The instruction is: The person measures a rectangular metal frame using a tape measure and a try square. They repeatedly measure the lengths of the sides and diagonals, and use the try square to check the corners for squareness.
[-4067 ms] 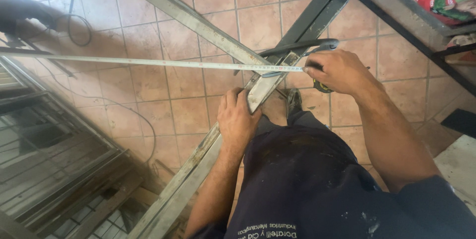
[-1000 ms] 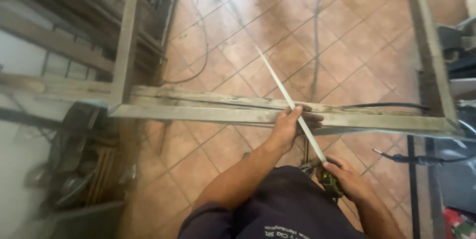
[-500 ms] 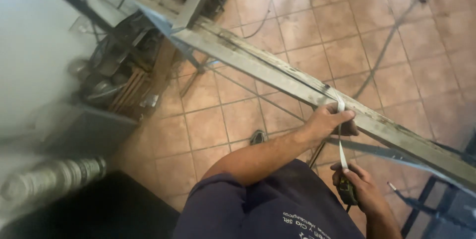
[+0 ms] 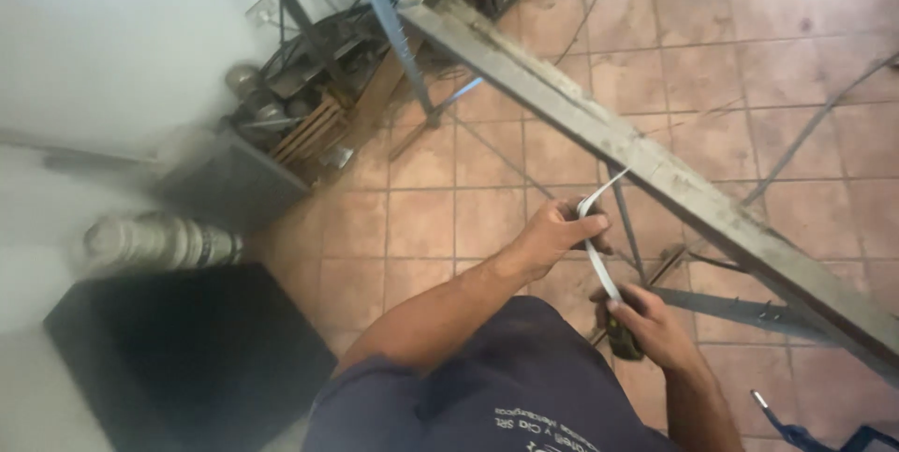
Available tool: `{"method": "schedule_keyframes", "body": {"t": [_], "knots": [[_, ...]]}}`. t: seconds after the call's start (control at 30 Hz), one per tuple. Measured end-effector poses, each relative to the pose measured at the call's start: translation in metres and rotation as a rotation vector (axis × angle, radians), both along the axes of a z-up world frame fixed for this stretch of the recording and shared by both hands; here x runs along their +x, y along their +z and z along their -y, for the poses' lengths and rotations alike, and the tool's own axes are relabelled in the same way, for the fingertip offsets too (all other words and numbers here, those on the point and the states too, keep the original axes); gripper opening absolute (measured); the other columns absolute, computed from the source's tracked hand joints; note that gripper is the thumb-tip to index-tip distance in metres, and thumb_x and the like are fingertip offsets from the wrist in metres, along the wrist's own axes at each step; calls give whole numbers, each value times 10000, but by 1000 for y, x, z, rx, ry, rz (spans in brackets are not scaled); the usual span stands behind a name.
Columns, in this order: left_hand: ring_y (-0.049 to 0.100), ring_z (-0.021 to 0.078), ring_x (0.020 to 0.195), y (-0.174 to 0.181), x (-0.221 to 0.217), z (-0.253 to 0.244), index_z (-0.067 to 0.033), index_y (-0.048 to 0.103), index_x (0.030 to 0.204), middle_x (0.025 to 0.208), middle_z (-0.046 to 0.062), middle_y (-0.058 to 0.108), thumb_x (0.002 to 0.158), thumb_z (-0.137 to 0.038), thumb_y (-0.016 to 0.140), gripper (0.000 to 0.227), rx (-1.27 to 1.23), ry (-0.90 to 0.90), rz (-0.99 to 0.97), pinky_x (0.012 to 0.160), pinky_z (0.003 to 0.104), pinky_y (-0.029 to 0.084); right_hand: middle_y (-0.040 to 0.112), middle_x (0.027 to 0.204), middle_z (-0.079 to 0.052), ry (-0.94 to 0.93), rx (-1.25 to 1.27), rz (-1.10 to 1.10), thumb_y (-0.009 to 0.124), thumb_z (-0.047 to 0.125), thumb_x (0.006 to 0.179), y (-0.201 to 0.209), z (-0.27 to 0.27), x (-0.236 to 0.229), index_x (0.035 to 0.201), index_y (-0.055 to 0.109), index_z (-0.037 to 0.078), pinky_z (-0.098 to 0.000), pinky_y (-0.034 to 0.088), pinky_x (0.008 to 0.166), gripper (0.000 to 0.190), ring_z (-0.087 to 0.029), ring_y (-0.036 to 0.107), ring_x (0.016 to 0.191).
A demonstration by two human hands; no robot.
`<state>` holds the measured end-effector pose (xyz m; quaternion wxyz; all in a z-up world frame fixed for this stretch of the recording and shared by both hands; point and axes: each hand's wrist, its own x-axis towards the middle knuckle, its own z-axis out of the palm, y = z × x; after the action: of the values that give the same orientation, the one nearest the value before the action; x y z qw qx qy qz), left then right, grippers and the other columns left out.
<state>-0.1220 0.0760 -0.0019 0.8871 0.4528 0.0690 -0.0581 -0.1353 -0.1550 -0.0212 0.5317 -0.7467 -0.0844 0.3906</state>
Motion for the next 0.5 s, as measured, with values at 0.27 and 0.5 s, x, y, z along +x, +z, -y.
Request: {"method": "schedule_keyframes", "body": {"t": [0.27,0.5], "knots": [[746,226,713,-46,-29,-26,-1,685,1102,774,114,705,854,-148,853,333,41,232,-171,664,375,642,782,839,-241,62,14,94,679,145,928,-8,-34,-15,1067,775,-47,-473,555,828,256,-291,737,846],[731,300,655,-31,-10,-72,-65,586,1036,680,125,676,975,-123,633,97,-71,262,-190,706,449,632,741,818,-134,159,-204,-111,510,175,1023,20,-75,16,1117,754,14,-343,512,728,308,-212,683,760]]}}
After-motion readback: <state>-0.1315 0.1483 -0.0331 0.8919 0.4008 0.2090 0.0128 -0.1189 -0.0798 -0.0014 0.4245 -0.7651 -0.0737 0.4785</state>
